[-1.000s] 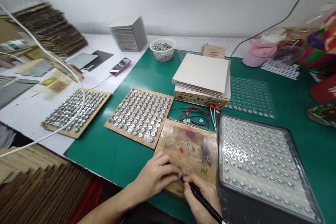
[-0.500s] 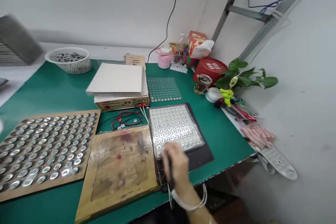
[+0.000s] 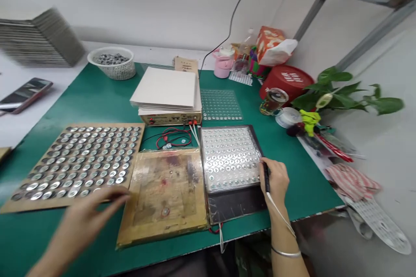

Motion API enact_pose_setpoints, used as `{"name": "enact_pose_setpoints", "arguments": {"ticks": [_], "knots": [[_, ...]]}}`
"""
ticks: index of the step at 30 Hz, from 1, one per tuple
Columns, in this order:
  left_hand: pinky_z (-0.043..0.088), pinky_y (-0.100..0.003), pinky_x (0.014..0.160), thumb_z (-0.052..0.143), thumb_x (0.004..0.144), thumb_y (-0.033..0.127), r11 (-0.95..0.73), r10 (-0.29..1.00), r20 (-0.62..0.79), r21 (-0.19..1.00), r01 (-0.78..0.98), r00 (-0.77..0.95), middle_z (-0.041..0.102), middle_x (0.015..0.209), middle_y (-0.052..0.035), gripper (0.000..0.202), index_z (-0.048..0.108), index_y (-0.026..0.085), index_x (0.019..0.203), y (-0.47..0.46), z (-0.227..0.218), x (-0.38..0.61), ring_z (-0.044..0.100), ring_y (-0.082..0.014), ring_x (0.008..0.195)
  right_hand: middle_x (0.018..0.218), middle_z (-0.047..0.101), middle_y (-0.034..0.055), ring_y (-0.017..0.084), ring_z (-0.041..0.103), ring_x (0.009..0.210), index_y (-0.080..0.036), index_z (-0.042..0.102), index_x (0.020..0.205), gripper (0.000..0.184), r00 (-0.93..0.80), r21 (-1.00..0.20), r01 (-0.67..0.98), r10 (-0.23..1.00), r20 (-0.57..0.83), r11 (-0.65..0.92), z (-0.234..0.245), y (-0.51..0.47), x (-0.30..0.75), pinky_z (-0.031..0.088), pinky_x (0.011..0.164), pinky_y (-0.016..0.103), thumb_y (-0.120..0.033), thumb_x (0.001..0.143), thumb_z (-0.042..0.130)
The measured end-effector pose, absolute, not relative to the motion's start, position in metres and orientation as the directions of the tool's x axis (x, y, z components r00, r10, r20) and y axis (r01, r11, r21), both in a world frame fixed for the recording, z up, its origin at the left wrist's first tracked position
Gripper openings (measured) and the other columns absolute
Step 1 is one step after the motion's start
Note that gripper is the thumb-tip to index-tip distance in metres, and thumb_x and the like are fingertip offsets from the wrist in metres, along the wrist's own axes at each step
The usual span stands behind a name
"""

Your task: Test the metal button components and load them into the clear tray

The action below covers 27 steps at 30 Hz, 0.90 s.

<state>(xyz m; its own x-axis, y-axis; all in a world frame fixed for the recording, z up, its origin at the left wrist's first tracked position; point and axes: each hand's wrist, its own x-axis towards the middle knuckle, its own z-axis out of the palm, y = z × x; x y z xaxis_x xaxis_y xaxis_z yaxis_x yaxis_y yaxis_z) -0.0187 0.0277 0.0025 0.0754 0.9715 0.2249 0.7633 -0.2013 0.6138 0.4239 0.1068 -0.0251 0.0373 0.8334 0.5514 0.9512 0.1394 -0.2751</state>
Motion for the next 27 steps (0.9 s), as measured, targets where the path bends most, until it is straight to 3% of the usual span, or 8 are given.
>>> {"name": "enact_pose_setpoints", "arguments": {"ticks": [3, 7, 9, 11, 13, 14, 16, 27], "knots": [[0.048, -0.021, 0.060, 0.050, 0.094, 0.032, -0.351, 0.936, 0.229, 0.645, 0.679, 0.267, 0.065, 0.073, 0.0010, 0.021, 0.062, 0.022, 0.080, 0.013, -0.011, 0.037, 0.060, -0.0127, 0.067, 0.082, 0.070, 0.0109, 0.026, 0.058, 0.076, -0.016, 0.069, 0.087, 0.031, 0.041, -0.281, 0.949, 0.830, 0.556, 0.142, -0.027, 0.113, 0.430, 0.048, 0.073, 0.039, -0.040, 0.089, 0.049], [0.047, -0.024, 0.061, 0.052, 0.093, 0.030, -0.339, 0.941, 0.223, 0.621, 0.707, 0.255, 0.061, 0.077, -0.0030, 0.016, 0.064, 0.020, 0.090, 0.004, -0.019, 0.054, 0.055, -0.0156, 0.072, 0.088, 0.071, 0.0135, 0.029, 0.063, 0.085, -0.014, 0.071, 0.092, 0.033, 0.113, -0.339, 0.934, 0.808, 0.579, 0.113, -0.014, 0.111, 0.418, 0.049, 0.081, 0.042, -0.041, 0.089, 0.053], [0.048, -0.025, 0.064, 0.053, 0.092, 0.031, -0.315, 0.949, 0.195, 0.639, 0.702, 0.248, 0.061, 0.081, -0.0039, 0.016, 0.064, 0.020, 0.097, 0.003, -0.020, 0.050, 0.055, -0.0160, 0.076, 0.093, 0.071, 0.0141, 0.029, 0.065, 0.090, -0.014, 0.071, 0.097, 0.027, 0.253, -0.514, 0.850, 0.768, 0.589, 0.113, -0.002, 0.099, 0.391, 0.050, 0.084, 0.043, -0.036, 0.089, 0.057], [0.048, -0.026, 0.065, 0.053, 0.092, 0.031, -0.308, 0.951, 0.190, 0.638, 0.705, 0.243, 0.060, 0.081, -0.0040, 0.016, 0.065, 0.020, 0.094, 0.003, -0.020, 0.048, 0.054, -0.0160, 0.076, 0.091, 0.072, 0.0103, 0.026, 0.069, 0.082, -0.018, 0.068, 0.102, 0.020, 0.308, -0.736, 0.649, 0.819, 0.483, 0.190, 0.007, 0.082, 0.351, 0.055, 0.076, 0.038, -0.029, 0.087, 0.060], [0.047, -0.026, 0.063, 0.053, 0.092, 0.031, -0.310, 0.951, 0.198, 0.618, 0.722, 0.239, 0.060, 0.079, -0.0037, 0.017, 0.064, 0.019, 0.087, 0.005, -0.022, 0.049, 0.053, -0.0160, 0.074, 0.083, 0.073, 0.0043, 0.021, 0.070, 0.070, -0.022, 0.067, 0.097, 0.015, 0.016, -0.862, 0.444, 0.960, 0.280, 0.244, 0.010, 0.063, 0.305, 0.056, 0.061, 0.030, -0.024, 0.083, 0.063], [0.046, -0.026, 0.063, 0.054, 0.092, 0.031, -0.310, 0.951, 0.201, 0.605, 0.733, 0.235, 0.059, 0.078, -0.0035, 0.018, 0.064, 0.018, 0.085, 0.006, -0.023, 0.050, 0.052, -0.0161, 0.073, 0.075, 0.072, 0.0017, 0.019, 0.069, 0.061, -0.023, 0.068, 0.088, 0.009, -0.171, -0.882, 0.407, 0.968, 0.182, 0.238, 0.009, 0.054, 0.283, 0.054, 0.055, 0.026, -0.022, 0.082, 0.061], [0.044, -0.027, 0.062, 0.054, 0.091, 0.032, -0.305, 0.952, 0.208, 0.586, 0.750, 0.224, 0.059, 0.077, -0.0030, 0.018, 0.064, 0.019, 0.084, 0.007, -0.025, 0.053, 0.051, -0.0164, 0.073, 0.063, 0.068, -0.0011, 0.016, 0.065, 0.051, -0.022, 0.067, 0.076, 0.012, -0.357, -0.885, 0.408, 0.931, 0.073, 0.226, 0.003, 0.042, 0.250, 0.050, 0.048, 0.023, -0.022, 0.081, 0.056], [0.041, -0.027, 0.061, 0.061, 0.087, 0.028, -0.283, 0.959, 0.198, 0.619, 0.732, 0.203, 0.057, 0.076, -0.0018, 0.009, 0.066, 0.021, 0.087, 0.007, -0.025, 0.053, 0.050, -0.0166, 0.073, 0.060, 0.067, -0.0016, 0.013, 0.063, 0.052, -0.020, 0.066, 0.070, 0.016, -0.440, -0.834, 0.478, 0.897, 0.044, 0.275, -0.006, 0.042, 0.232, 0.046, 0.051, 0.020, -0.019, 0.078, 0.052]]}}
